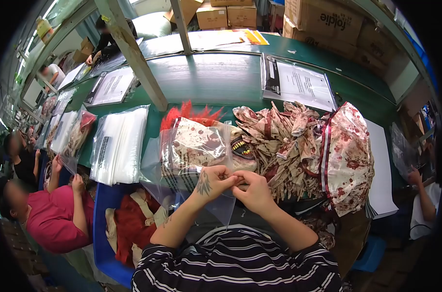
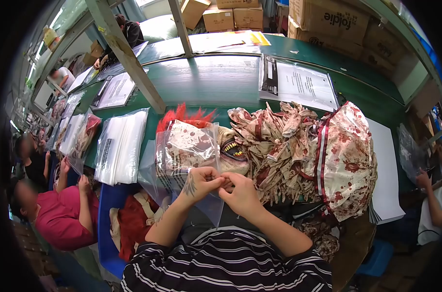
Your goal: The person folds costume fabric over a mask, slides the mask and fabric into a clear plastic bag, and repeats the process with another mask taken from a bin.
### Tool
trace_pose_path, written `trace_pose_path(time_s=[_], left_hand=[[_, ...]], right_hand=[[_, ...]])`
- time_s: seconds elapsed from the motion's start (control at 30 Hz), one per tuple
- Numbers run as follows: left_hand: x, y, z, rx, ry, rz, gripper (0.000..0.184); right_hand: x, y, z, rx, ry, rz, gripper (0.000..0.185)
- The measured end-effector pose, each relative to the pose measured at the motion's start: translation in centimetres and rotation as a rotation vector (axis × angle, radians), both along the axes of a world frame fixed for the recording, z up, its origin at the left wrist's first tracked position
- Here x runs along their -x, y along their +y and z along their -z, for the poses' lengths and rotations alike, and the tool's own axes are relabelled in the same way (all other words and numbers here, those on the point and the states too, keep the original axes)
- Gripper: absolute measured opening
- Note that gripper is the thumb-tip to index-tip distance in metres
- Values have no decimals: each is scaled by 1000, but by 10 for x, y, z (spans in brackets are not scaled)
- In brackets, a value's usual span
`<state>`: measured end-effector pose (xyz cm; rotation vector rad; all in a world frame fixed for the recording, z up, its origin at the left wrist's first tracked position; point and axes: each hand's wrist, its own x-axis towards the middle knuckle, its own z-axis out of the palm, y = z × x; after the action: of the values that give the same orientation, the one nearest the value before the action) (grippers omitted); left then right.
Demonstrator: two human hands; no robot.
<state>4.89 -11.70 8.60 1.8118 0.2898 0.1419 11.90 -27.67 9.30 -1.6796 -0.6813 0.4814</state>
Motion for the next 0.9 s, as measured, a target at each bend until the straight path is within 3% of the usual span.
trace_pose_path(time_s=[0.27, 0.4, 0.6, 0.77, 0.9], left_hand=[[-2, 0, 7, 142, -93, 18, 8], [-3, -2, 8, 54, -97, -12, 11], [0, -5, -4, -117, -8, 3, 16], [2, -4, -2, -40, 108, 40, 22], [0, -1, 8, 374, 27, 5, 27]], right_hand=[[-5, -1, 10, -4, 183, 15, 16], [-10, 0, 12, 132, 12, 2, 12], [-12, 6, 28, 33, -9, 33, 14], [-11, 9, 28, -13, -134, -32, 17], [-14, 14, 21, -11, -32, -94, 16]])
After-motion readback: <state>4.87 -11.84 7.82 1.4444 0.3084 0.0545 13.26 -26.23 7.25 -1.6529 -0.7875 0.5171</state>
